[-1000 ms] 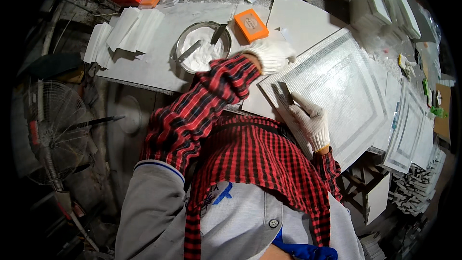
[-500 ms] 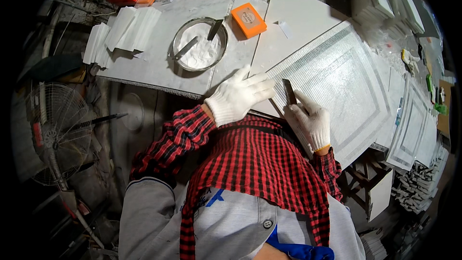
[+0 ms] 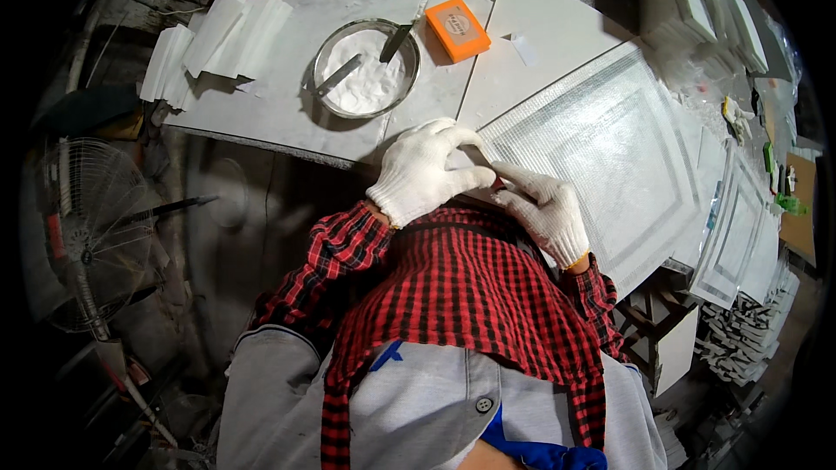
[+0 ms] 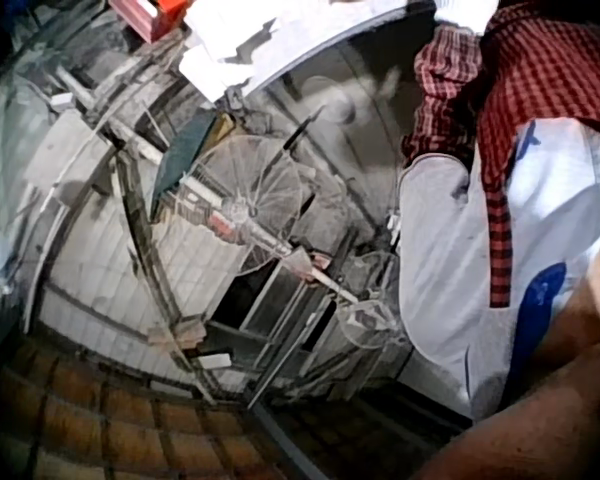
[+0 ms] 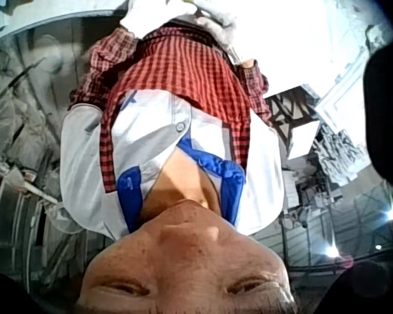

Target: The person uses a small metal scraper to smooth the edges of a white ceramic tile, then applies a white paste from a metal bowl to the edges and corners. They repeat this process on multiple tiles, flipping them over and stacking them on the table.

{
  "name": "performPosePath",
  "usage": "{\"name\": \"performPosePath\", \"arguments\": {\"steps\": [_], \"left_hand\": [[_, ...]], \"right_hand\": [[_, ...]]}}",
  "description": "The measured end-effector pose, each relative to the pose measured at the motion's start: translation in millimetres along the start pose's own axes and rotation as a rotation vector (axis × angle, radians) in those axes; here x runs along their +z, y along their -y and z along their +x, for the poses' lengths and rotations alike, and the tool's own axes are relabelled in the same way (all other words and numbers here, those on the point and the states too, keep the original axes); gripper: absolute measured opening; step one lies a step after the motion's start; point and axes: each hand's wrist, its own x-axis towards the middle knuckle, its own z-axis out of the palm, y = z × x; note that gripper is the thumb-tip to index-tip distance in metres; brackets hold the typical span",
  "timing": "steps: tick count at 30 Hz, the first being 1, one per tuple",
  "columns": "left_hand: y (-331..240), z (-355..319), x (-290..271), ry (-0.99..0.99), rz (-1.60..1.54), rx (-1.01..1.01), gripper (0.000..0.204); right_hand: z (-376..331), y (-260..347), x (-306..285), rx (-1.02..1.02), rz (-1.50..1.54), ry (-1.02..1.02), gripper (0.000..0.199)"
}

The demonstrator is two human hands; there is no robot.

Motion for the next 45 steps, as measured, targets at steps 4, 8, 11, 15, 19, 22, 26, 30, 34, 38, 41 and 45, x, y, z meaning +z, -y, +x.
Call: {"name": "performPosePath", "arguments": {"steps": [4, 8, 11, 15, 19, 22, 26, 30, 34, 38, 41, 45], "left_hand": [[10.8, -2.8, -2.5, 0.014, -0.039, 0.027, 0.025], [23.9, -4.8, -2.7, 0.047, 0.030, 0.215, 0.017], [21.5, 0.5, -6.2, 0.060, 0.064, 0.306, 0.015], [16.3, 10.9, -8.3, 0.067, 0.023, 0.178, 0.014], [39.5, 36.4, 11.0, -0.239, 0.206, 0.315, 0.014], [45.4, 40.8, 21.2, -0.254, 0.253, 0.277, 0.014], [49.8, 42.8, 27.7, -0.247, 0.254, 0.197, 0.015], [55.9, 45.8, 34.7, -0.339, 0.291, 0.224, 0.015], [52.2, 46.9, 27.9, -0.290, 0.281, 0.260, 0.016], [49.5, 46.9, 23.8, -0.249, 0.247, 0.231, 0.017], [45.6, 47.1, 19.3, -0.146, 0.232, 0.145, 0.021], [47.0, 48.9, 21.1, -0.202, 0.233, 0.189, 0.017]], "right_hand": [[2.4, -6.0, 3.0, -0.072, -0.107, -0.002, 0.035], [8.2, -8.2, 2.1, -0.157, -0.337, -0.072, 0.024], [13.9, -8.4, -0.5, -0.146, -0.403, -0.163, 0.020], [24.8, -1.4, -6.7, -0.158, -0.416, -0.216, 0.020], [44.1, -14.0, -0.9, -0.180, -0.338, -0.309, 0.018], [56.7, -25.4, 4.9, -0.255, -0.329, -0.392, 0.017], [59.1, -27.2, 9.9, -0.311, -0.415, -0.451, 0.017], [60.6, -28.3, 9.9, -0.291, -0.483, -0.420, 0.016], [60.2, -31.8, 10.5, -0.285, -0.502, -0.417, 0.015], [59.7, -30.1, 10.1, -0.288, -0.472, -0.407, 0.015], [58.5, -28.5, 10.4, -0.270, -0.388, -0.404, 0.015], [54.9, -22.7, 11.1, -0.242, -0.328, -0.398, 0.015]]}}
